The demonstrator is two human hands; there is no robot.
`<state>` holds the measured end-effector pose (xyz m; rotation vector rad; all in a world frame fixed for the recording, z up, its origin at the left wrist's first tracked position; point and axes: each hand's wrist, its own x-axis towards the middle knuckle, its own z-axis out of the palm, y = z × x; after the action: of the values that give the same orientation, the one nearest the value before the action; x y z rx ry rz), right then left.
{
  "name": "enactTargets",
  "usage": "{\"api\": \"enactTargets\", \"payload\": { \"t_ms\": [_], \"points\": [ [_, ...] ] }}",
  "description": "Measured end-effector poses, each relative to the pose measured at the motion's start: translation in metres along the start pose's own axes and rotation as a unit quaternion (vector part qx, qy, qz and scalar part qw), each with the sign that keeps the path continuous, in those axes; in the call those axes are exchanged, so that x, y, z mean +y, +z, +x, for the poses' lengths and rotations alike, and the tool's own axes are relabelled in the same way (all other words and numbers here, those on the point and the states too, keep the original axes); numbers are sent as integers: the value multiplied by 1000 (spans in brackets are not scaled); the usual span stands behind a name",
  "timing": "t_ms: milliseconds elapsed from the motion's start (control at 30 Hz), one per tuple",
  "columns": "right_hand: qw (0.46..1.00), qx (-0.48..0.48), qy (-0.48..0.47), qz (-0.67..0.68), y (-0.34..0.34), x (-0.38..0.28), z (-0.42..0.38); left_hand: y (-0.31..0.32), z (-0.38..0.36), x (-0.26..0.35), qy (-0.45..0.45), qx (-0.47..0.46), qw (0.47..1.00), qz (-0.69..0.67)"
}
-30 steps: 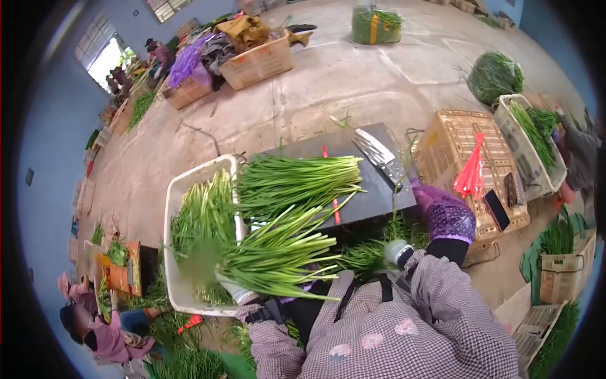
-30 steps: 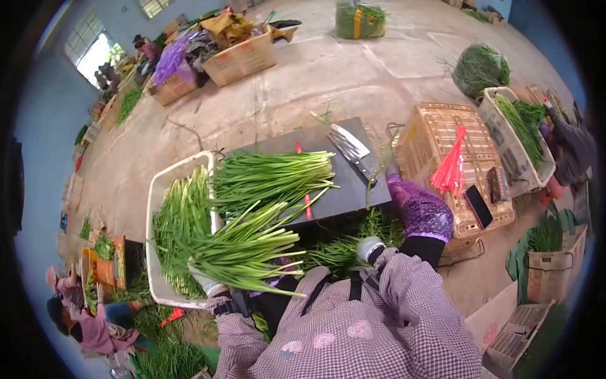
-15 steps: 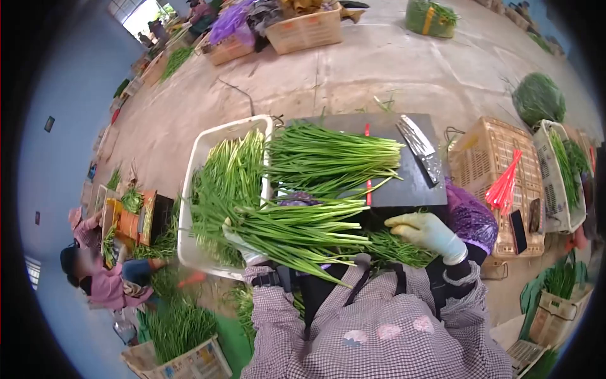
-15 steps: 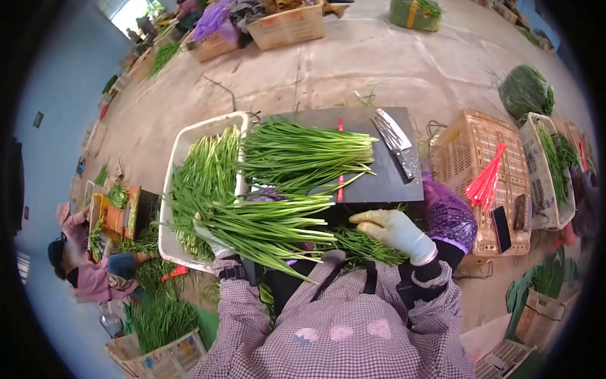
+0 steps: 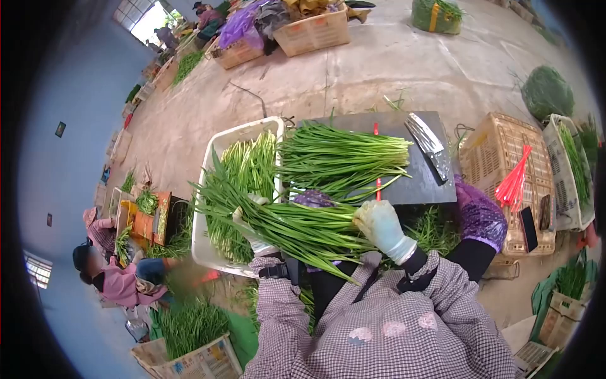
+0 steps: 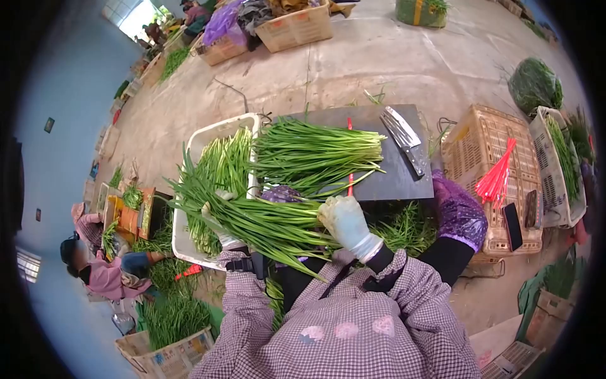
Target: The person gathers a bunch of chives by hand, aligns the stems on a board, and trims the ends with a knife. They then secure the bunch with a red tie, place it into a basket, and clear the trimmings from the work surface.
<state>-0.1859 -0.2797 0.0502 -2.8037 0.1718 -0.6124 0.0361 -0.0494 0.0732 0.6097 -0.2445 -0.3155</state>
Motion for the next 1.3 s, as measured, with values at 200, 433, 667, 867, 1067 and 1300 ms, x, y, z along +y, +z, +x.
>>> {"api": "enactTargets", "payload": {
  "t_ms": [200, 433, 667, 867, 1067, 1300],
  "points": [
    [994, -104, 0, -22, -27, -2, -41, -1, -9, 4, -64, 96, 992, -57],
    [980, 121, 76, 141, -24, 22, 15, -37, 13, -7, -78, -76, 967, -230],
    [717, -10, 306, 627, -28, 14, 17, -43, 10, -3, -45, -31, 959, -277],
    [660, -48, 273, 698, -71, 16, -27, -46, 6, -12, -36, -172, 951, -254],
    [730, -77, 298, 610, -94, 68, -102, -66, -14, -14, -40, 107, 864, -490],
    [870, -74, 233, 429, -32, 37, -93, -69, -7, -23, 35, 7, 976, -214]
  ]
}}
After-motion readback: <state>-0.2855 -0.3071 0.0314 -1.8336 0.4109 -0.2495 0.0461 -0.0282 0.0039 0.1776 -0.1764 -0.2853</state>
